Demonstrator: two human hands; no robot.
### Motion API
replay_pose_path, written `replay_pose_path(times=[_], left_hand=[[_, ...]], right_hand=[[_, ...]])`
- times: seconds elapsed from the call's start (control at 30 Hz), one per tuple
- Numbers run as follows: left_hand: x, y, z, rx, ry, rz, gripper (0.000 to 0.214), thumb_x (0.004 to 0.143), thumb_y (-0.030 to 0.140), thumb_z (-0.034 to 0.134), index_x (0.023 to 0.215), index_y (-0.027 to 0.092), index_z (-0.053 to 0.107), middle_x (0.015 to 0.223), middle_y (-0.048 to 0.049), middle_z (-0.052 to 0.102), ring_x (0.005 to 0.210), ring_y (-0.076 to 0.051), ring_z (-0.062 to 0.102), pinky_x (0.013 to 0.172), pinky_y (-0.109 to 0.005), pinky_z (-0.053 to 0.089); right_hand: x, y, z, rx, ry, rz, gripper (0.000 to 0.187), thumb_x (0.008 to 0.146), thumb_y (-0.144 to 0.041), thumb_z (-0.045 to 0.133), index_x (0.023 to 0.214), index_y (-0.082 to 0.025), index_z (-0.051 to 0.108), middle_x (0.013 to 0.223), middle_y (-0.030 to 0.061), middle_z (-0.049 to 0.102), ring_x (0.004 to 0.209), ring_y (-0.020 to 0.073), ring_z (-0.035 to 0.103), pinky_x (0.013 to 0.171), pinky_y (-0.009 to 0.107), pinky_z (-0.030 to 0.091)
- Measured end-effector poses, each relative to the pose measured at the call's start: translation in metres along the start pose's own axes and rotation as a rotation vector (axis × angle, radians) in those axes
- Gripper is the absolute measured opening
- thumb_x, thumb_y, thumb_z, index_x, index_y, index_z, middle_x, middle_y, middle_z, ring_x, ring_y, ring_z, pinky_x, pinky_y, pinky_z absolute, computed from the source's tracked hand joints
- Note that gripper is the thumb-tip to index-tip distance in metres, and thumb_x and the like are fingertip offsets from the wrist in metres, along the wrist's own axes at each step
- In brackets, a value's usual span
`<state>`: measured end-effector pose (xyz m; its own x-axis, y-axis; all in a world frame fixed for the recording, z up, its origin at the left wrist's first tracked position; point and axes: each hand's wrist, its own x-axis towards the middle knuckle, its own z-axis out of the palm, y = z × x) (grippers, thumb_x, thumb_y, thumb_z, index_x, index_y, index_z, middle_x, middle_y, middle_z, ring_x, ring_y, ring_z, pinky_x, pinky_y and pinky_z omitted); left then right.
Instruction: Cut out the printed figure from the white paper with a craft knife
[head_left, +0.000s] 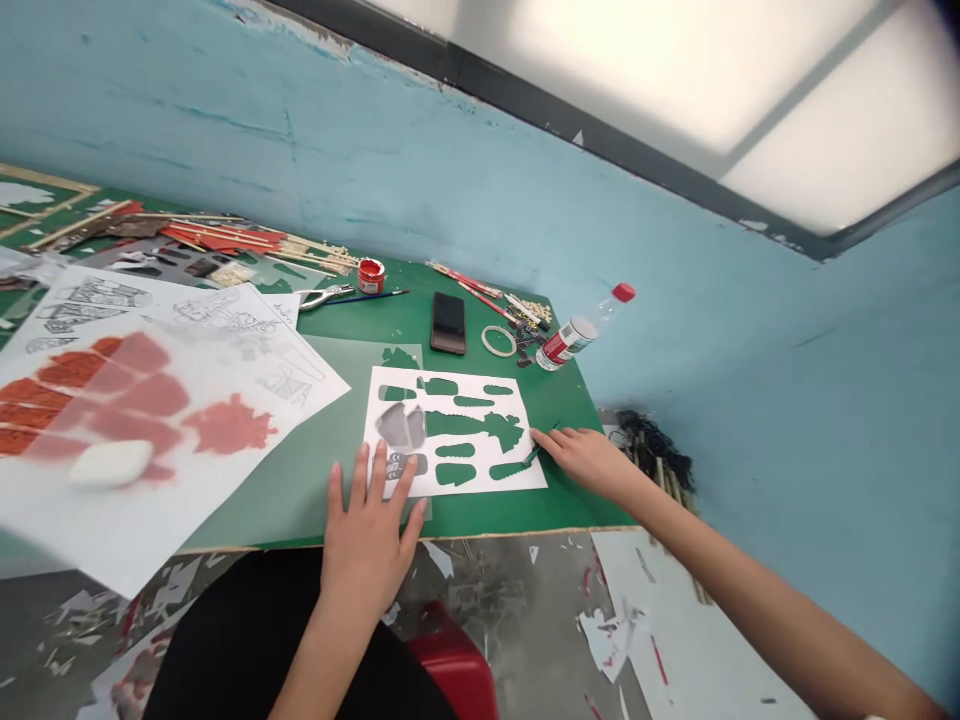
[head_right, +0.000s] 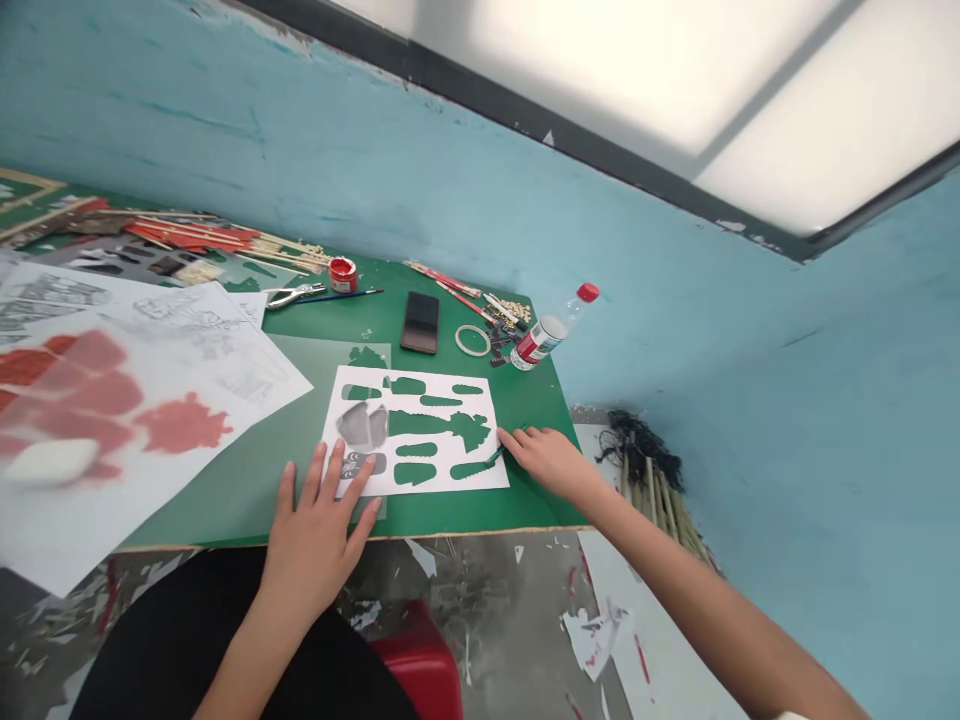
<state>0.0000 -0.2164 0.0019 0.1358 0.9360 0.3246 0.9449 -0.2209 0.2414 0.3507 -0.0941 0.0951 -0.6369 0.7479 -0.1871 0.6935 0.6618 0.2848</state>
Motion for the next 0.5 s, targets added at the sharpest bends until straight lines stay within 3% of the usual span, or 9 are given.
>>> replay_pose_path(times=[0.13, 0.27, 0.37, 0.5], left_hand=[[0.000, 0.001, 0.000, 0.005, 0.007, -0.003, 0.056, 0.110, 0.039, 0.050, 0.165, 0.026, 0.051, 0.174, -0.0227, 0.038, 0.161, -0.048, 0.039, 0.125, -0.076, 0.034], [0.001, 0.002, -0.001, 0.008, 0.010, -0.019, 0.054, 0.111, 0.043, 0.048, 0.162, 0.028, 0.055, 0.173, -0.0200, 0.042, 0.161, -0.046, 0.041, 0.126, -0.074, 0.036], [0.002, 0.004, -0.003, 0.007, 0.011, -0.036, 0.053, 0.112, 0.045, 0.047, 0.161, 0.029, 0.057, 0.173, -0.0190, 0.043, 0.161, -0.045, 0.041, 0.126, -0.074, 0.036], [0.004, 0.007, -0.006, 0.003, 0.017, -0.057, 0.052, 0.112, 0.049, 0.045, 0.159, 0.031, 0.059, 0.172, -0.0180, 0.044, 0.161, -0.044, 0.042, 0.127, -0.073, 0.035]], right_hand=[[0.000, 0.010, 0.005, 0.045, 0.091, -0.085, 0.010, 0.098, -0.007, 0.060, 0.098, -0.014, 0.067, 0.073, -0.0012, 0.060, 0.063, 0.0149, 0.053, 0.064, 0.028, 0.041], [0.030, 0.007, -0.011, 0.225, 0.311, -0.180, 0.021, 0.098, -0.007, 0.048, 0.095, -0.018, 0.065, 0.076, 0.0035, 0.064, 0.070, 0.0180, 0.058, 0.064, 0.030, 0.038], [0.067, -0.013, -0.022, 0.434, 0.466, -0.265, 0.016, 0.093, -0.012, 0.048, 0.095, -0.022, 0.060, 0.080, 0.0045, 0.066, 0.076, 0.0192, 0.060, 0.067, 0.030, 0.041], [0.118, -0.055, -0.027, 0.766, 0.583, -0.331, 0.006, 0.095, -0.024, 0.055, 0.096, -0.025, 0.050, 0.079, 0.0004, 0.062, 0.068, 0.0158, 0.055, 0.066, 0.029, 0.047]])
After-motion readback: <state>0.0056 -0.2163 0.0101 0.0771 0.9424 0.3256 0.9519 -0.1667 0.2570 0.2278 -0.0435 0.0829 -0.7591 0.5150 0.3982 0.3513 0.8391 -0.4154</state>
